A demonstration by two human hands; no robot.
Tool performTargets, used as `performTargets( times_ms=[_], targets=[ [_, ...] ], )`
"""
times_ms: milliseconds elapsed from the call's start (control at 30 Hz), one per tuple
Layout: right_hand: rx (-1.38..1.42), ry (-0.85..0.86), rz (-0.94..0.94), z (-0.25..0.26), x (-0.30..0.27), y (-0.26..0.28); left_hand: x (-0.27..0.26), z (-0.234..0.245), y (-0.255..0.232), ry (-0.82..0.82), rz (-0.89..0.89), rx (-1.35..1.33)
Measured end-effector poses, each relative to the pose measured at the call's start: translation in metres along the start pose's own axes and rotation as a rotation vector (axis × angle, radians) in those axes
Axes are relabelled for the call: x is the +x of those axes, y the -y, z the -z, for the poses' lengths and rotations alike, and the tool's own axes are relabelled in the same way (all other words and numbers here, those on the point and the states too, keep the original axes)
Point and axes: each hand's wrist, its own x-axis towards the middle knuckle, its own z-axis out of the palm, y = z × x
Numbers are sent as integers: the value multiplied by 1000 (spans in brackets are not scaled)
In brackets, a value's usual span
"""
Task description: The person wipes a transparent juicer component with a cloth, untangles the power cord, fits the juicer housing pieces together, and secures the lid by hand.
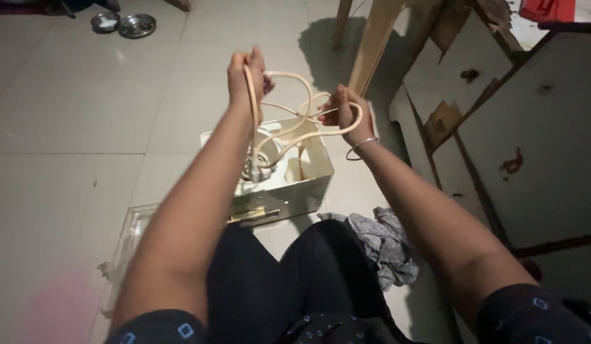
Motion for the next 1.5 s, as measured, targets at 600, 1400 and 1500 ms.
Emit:
performTargets(
  times_ms=[600,1400,1500],
  targets=[
    [-1007,-14,247,5,-49,-38,22,38,186,-368,-217,441],
    [-898,197,175,-10,-62,-91,30,51,92,-266,193,1301],
    [-804,151,-6,-13,-66,-98,29,44,87,-388,119,1229]
  ],
)
